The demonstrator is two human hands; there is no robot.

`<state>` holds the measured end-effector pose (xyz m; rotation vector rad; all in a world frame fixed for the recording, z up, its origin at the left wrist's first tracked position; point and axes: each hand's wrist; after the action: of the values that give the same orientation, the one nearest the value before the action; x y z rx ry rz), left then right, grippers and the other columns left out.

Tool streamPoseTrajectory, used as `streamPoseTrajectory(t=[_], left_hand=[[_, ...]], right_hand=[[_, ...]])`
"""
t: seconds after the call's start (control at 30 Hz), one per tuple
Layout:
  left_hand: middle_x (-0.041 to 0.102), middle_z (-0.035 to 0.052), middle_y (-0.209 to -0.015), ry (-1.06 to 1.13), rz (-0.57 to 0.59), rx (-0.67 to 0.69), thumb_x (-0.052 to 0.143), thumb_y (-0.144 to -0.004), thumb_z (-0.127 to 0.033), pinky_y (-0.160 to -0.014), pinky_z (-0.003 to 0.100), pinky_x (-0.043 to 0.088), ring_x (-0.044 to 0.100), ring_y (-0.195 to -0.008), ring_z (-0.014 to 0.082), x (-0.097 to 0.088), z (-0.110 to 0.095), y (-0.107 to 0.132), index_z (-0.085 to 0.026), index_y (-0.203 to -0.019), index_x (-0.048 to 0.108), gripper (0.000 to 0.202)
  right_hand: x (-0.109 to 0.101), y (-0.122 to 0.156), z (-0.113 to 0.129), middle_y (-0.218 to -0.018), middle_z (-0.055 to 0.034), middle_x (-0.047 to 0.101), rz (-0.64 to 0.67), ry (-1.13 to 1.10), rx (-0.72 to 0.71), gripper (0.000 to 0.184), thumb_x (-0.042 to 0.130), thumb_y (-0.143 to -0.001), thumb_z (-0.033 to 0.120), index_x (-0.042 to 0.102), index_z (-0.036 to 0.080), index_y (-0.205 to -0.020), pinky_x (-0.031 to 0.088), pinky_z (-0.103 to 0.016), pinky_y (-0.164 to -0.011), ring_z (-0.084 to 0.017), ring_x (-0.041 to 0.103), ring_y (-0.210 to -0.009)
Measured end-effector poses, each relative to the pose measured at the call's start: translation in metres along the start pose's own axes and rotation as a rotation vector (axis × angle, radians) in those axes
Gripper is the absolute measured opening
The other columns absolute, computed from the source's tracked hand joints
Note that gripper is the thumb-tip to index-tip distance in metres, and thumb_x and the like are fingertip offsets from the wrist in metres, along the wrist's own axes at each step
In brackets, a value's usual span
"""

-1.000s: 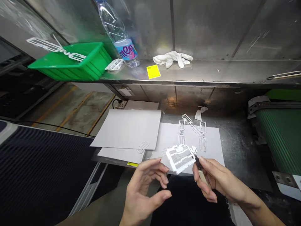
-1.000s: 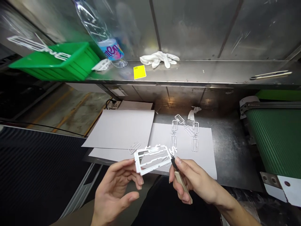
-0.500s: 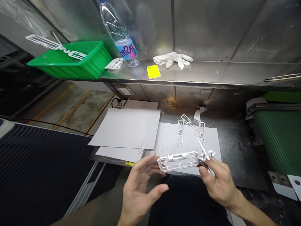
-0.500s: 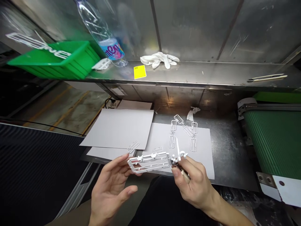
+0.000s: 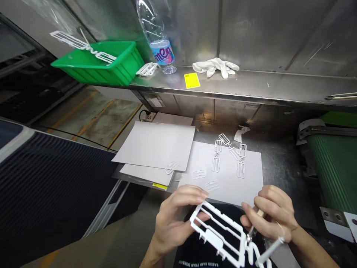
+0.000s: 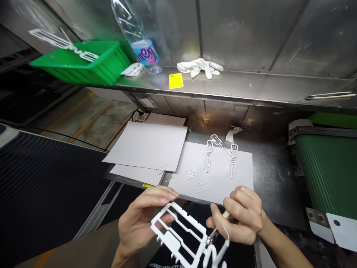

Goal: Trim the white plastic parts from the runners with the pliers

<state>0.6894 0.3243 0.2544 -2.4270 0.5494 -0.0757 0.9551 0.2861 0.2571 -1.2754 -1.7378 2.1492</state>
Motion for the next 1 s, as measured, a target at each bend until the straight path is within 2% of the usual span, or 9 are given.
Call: streamPoseTrajectory(t=[0.17,0.33,0.4,0.47,0.53,0.63,0.7,0.87,1.0], left_hand=[[0.071,0.0106,-0.107,0.024,0.041,0.075,0.077,-0.084,0.003,-0.089,0.038,0.064,0.07,-0.105,0.0223,0.002,-0.003,-0.004,-0.008,-0.111,0.065,0.032],[0.07,0.0124,-0.109,-0.008,0.038,0.138,0.075,-0.088,-0.002,-0.085,0.039,0.065,0.07,-0.104,0.0238,0.003,-0.011,-0.001,-0.009,-0.104,0.068,0.019],[0.07,0.0114,-0.107,-0.026,0.029,0.137,0.075,-0.089,-0.004,-0.083,0.039,0.066,0.071,-0.102,0.0235,0.002,-0.015,0.0,-0.01,-0.102,0.068,0.017],[0.07,0.0082,-0.105,-0.044,0.002,0.04,0.076,-0.089,-0.005,-0.085,0.038,0.065,0.071,-0.1,0.0223,0.003,-0.014,0.001,-0.014,-0.109,0.067,0.023],[0.067,0.0064,-0.114,-0.091,-0.036,-0.185,0.082,-0.086,-0.011,-0.089,0.036,0.065,0.071,-0.102,0.0202,0.004,-0.004,0.004,-0.021,-0.13,0.062,0.05],[0.056,0.0098,-0.135,-0.237,-0.011,-0.501,0.09,-0.081,-0.032,-0.096,0.034,0.062,0.069,-0.11,0.0195,0.011,0.035,0.016,-0.029,-0.156,0.039,0.091],[0.054,0.0105,-0.14,-0.356,0.079,-0.596,0.086,-0.085,-0.041,-0.097,0.036,0.06,0.065,-0.111,0.0197,0.02,0.072,0.03,-0.028,-0.156,0.041,0.085],[0.067,0.0087,-0.122,-0.465,0.192,-0.766,0.076,-0.091,-0.032,-0.088,0.037,0.056,0.064,-0.091,0.0199,0.045,0.151,0.069,-0.017,-0.14,0.058,0.053],[0.07,0.0104,-0.122,-0.499,0.211,-0.79,0.073,-0.09,-0.029,-0.086,0.04,0.054,0.065,-0.089,0.0229,0.054,0.179,0.085,-0.015,-0.134,0.06,0.048]], right_hand=[[-0.013,-0.002,-0.007,-0.08,-0.0012,0.055,0.034,0.07,-0.089,0.014,0.077,-0.086,0.008,0.068,0.018,-0.083,0.042,-0.033,-0.054,-0.011,0.053,-0.064],[-0.024,0.001,-0.014,-0.08,0.0006,0.053,-0.032,0.174,-0.304,0.026,0.084,-0.081,0.014,0.06,0.022,-0.082,0.04,-0.035,-0.055,-0.011,0.052,-0.063],[-0.025,-0.004,-0.012,-0.08,0.0004,0.055,0.01,0.142,-0.265,0.023,0.084,-0.081,0.014,0.063,0.022,-0.085,0.042,-0.035,-0.057,-0.012,0.052,-0.064],[-0.022,-0.01,-0.008,-0.079,-0.0004,0.059,0.117,0.028,-0.035,0.018,0.08,-0.084,0.012,0.068,0.021,-0.093,0.044,-0.032,-0.059,-0.012,0.055,-0.066],[-0.012,-0.01,-0.008,-0.073,-0.0005,0.06,0.269,-0.123,0.373,0.005,0.073,-0.093,0.017,0.068,0.018,-0.092,0.043,-0.028,-0.057,-0.011,0.055,-0.064],[0.015,0.014,-0.018,-0.063,0.0013,0.057,0.624,-0.336,1.025,0.038,0.056,-0.105,0.044,0.062,0.018,-0.078,0.037,-0.025,-0.053,-0.01,0.052,-0.055],[0.036,0.044,-0.029,-0.064,0.0007,0.059,0.806,-0.467,1.331,0.047,0.05,-0.104,0.058,0.065,0.018,-0.084,0.043,-0.026,-0.058,-0.013,0.058,-0.057],[0.074,0.121,-0.044,-0.066,0.0003,0.057,0.884,-0.594,1.461,0.048,0.05,-0.1,0.06,0.061,0.017,-0.082,0.043,-0.028,-0.057,-0.013,0.054,-0.053],[0.092,0.155,-0.045,-0.067,0.0002,0.054,0.888,-0.593,1.453,0.044,0.052,-0.097,0.056,0.059,0.017,-0.08,0.038,-0.028,-0.059,-0.014,0.051,-0.057]])
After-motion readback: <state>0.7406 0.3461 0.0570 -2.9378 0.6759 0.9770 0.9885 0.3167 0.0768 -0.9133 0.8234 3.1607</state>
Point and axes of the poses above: each hand's wrist, its own y-axis away from the middle knuckle, its own x-axis out of the palm, z = x × y
